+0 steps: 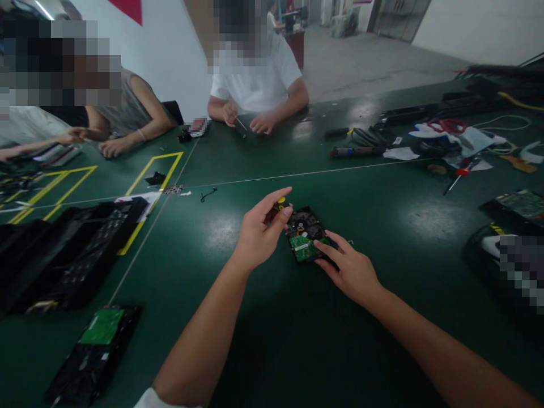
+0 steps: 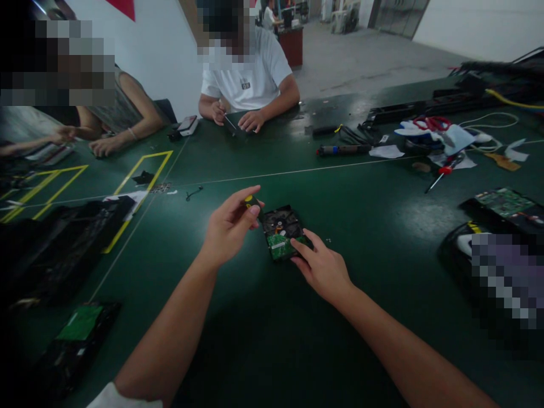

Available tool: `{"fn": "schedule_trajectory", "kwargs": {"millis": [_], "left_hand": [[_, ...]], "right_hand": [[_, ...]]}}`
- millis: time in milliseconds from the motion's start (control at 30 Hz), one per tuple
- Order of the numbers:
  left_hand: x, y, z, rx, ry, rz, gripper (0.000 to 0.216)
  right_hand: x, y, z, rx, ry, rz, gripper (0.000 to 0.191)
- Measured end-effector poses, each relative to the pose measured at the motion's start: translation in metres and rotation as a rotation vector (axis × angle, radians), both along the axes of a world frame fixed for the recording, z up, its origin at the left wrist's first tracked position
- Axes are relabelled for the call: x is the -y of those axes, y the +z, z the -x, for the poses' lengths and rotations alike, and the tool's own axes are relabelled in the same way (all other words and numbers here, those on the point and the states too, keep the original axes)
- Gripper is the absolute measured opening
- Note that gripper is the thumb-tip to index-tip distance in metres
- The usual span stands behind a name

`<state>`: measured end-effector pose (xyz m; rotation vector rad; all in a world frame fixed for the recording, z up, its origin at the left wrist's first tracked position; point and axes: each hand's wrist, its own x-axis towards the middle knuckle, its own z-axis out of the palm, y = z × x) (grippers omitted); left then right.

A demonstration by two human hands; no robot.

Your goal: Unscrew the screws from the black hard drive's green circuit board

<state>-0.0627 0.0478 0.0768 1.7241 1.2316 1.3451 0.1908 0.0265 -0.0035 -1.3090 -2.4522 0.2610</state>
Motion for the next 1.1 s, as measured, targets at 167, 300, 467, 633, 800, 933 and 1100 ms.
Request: {"fn": "schedule_trajectory", "kwargs": {"millis": [167,300,467,633,800,933,1100], "left_hand": [[-0.0001,0.0005,-0.0003,-0.007,0.000,0.019,0.041],[0.0005,0.0021,-0.0005,-0.013,0.004,0.019,0.040],[0.0001,0.0010,0.0005,-0.038,0.000,0.007,0.040],[-0.0020,-0.0032,0.0013,-0.038,0.017,-0.002,0.040],[-0.0021,-0.0053,0.0005,-0.060,0.030,-0.023,0.041],[-0.0016,-0.0061,0.0001,-0.067,0.029,-0.024,0.042],[-0.0018,-0.0074,0.0006,-0.070,0.038,-0.029,0.043]], "right_hand": [[0.0000,0.0002,-0.0009,0.002,0.003,0.012,0.042],[0.0003,0.0001,-0.0009,0.001,-0.001,0.006,0.042],[0.0010,-0.0007,-0.0005,-0.015,0.004,-0.007,0.041],[0.0009,-0.0013,-0.0002,-0.017,0.001,-0.009,0.040],[-0.0005,-0.0029,-0.0009,-0.032,0.009,-0.014,0.039],[-0.0007,-0.0034,-0.0016,-0.040,0.017,-0.016,0.039],[-0.0004,-0.0042,-0.0017,-0.034,0.014,-0.023,0.039]]}}
